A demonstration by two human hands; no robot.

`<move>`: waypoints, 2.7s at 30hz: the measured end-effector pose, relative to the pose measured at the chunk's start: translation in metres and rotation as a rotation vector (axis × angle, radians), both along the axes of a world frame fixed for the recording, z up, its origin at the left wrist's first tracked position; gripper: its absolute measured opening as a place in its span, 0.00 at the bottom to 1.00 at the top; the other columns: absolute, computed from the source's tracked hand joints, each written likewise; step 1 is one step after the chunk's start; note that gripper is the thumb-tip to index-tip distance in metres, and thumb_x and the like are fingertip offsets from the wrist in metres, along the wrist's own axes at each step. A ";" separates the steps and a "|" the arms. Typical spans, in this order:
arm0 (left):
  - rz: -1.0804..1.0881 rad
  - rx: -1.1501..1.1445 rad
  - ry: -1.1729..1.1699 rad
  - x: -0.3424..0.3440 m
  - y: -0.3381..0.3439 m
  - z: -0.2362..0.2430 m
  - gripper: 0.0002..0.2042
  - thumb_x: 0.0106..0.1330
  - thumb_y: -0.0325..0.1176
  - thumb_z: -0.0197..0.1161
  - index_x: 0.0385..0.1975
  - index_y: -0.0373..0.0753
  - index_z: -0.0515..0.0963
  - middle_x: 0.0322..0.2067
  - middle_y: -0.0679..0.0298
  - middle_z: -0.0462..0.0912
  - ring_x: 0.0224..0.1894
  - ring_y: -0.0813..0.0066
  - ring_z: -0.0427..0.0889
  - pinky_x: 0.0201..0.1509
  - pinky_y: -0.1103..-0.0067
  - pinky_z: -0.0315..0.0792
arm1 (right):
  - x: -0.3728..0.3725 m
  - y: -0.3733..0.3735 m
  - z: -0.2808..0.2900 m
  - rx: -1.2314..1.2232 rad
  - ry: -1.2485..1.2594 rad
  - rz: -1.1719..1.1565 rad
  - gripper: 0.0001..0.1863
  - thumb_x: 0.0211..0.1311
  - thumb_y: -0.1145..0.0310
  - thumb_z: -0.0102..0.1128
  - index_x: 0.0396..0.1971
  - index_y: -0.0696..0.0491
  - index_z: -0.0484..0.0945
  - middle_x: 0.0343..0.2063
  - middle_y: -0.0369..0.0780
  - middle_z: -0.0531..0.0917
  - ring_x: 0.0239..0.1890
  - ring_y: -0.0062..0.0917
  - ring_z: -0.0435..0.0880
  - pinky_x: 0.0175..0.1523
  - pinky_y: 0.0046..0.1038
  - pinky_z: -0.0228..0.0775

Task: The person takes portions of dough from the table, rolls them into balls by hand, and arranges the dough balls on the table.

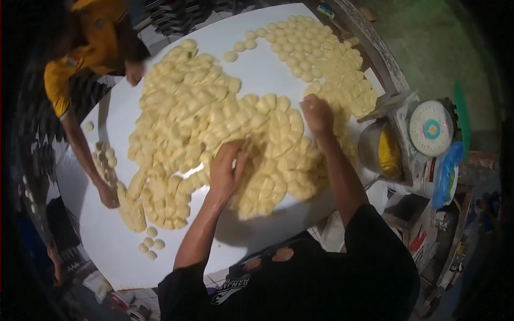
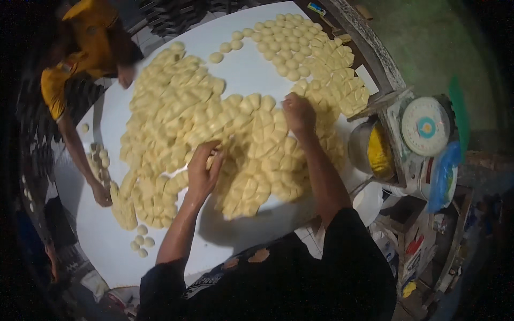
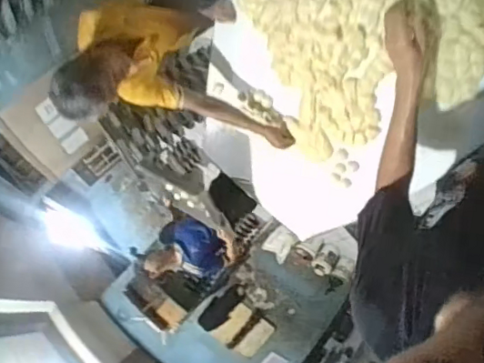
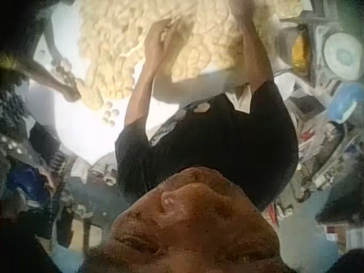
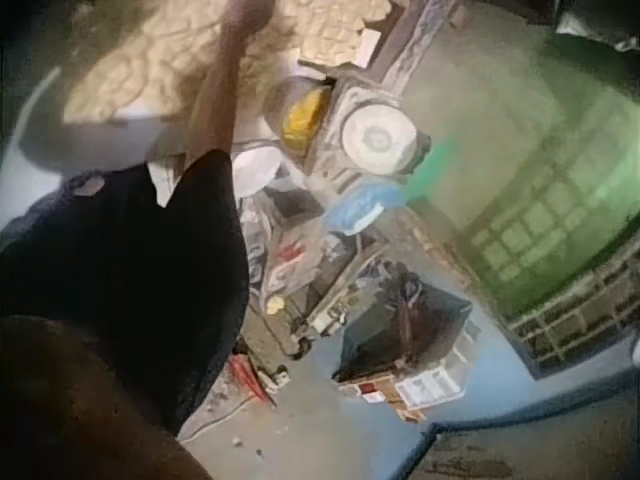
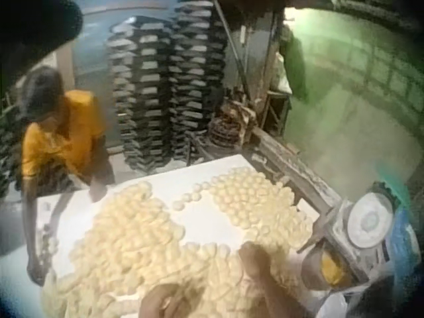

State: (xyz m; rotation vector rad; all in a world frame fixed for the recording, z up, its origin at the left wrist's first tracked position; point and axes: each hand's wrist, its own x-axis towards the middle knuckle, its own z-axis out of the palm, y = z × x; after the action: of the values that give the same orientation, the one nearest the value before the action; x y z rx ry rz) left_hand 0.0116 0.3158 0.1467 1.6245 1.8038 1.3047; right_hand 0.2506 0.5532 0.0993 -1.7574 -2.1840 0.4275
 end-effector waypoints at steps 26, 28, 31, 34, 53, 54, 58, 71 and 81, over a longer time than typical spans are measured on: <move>0.710 -0.496 0.036 -0.035 -0.384 -0.017 0.07 0.73 0.27 0.65 0.43 0.30 0.78 0.34 0.56 0.77 0.36 0.64 0.78 0.45 0.72 0.75 | -0.091 -0.308 0.043 -1.466 1.066 0.583 0.15 0.76 0.66 0.68 0.55 0.53 0.76 0.51 0.36 0.82 0.55 0.26 0.84 0.59 0.30 0.79; 0.661 -0.666 0.259 -0.026 -0.496 -0.052 0.11 0.69 0.32 0.69 0.45 0.34 0.78 0.40 0.54 0.78 0.44 0.53 0.80 0.52 0.63 0.75 | -0.117 -0.401 0.021 -0.927 0.733 0.985 0.12 0.67 0.71 0.75 0.45 0.52 0.80 0.43 0.39 0.80 0.44 0.30 0.83 0.48 0.31 0.76; 0.475 -0.559 0.550 -0.058 -0.549 -0.096 0.15 0.66 0.38 0.71 0.45 0.38 0.78 0.46 0.51 0.79 0.52 0.48 0.78 0.60 0.56 0.69 | -0.131 -0.476 -0.041 -0.551 0.483 1.496 0.11 0.67 0.68 0.71 0.42 0.56 0.80 0.41 0.43 0.78 0.46 0.41 0.83 0.49 0.38 0.77; 0.767 -0.469 0.467 -0.084 -0.488 -0.137 0.13 0.67 0.38 0.70 0.43 0.38 0.79 0.45 0.52 0.79 0.50 0.50 0.77 0.56 0.57 0.69 | -0.194 -0.505 -0.091 -0.216 0.273 1.703 0.10 0.70 0.61 0.60 0.37 0.52 0.80 0.42 0.44 0.79 0.49 0.42 0.79 0.56 0.44 0.69; 0.260 -0.407 0.469 -0.130 -0.568 -0.154 0.12 0.67 0.38 0.72 0.44 0.41 0.81 0.44 0.57 0.80 0.52 0.52 0.78 0.59 0.59 0.70 | -0.183 -0.582 -0.126 -0.029 -0.191 1.308 0.14 0.61 0.58 0.75 0.36 0.50 0.80 0.42 0.43 0.80 0.50 0.40 0.78 0.56 0.45 0.71; 0.398 -0.404 0.348 -0.119 -0.546 -0.143 0.13 0.66 0.38 0.73 0.46 0.41 0.81 0.46 0.56 0.80 0.54 0.50 0.78 0.61 0.58 0.70 | -0.218 -0.590 -0.101 0.154 0.232 1.150 0.15 0.61 0.59 0.74 0.40 0.51 0.81 0.44 0.43 0.80 0.50 0.41 0.78 0.55 0.45 0.69; 0.387 -0.231 0.323 -0.046 -0.574 -0.151 0.10 0.67 0.30 0.71 0.45 0.38 0.81 0.45 0.51 0.80 0.53 0.46 0.78 0.61 0.56 0.71 | -0.191 -0.633 -0.086 0.022 0.380 1.008 0.11 0.64 0.63 0.71 0.40 0.53 0.81 0.44 0.45 0.82 0.51 0.43 0.80 0.56 0.46 0.71; 0.030 -0.344 0.140 0.003 -0.490 -0.163 0.11 0.68 0.38 0.73 0.38 0.40 0.79 0.40 0.54 0.79 0.44 0.50 0.80 0.50 0.58 0.75 | -0.043 -0.473 -0.110 -0.114 0.208 1.449 0.14 0.65 0.62 0.71 0.42 0.54 0.80 0.43 0.46 0.82 0.47 0.44 0.83 0.50 0.47 0.75; 0.212 -0.115 0.119 0.002 -0.503 -0.151 0.08 0.63 0.33 0.73 0.38 0.42 0.81 0.36 0.57 0.81 0.42 0.52 0.79 0.50 0.59 0.71 | -0.085 -0.485 -0.114 -0.276 0.086 1.298 0.15 0.54 0.57 0.79 0.32 0.48 0.82 0.42 0.40 0.83 0.49 0.39 0.84 0.55 0.45 0.74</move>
State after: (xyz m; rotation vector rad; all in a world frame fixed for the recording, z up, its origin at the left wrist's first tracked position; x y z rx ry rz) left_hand 0.0135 -0.1868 -0.0045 1.5114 2.1300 1.1860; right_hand 0.1660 0.0680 -0.0152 -0.1178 -2.9965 1.0520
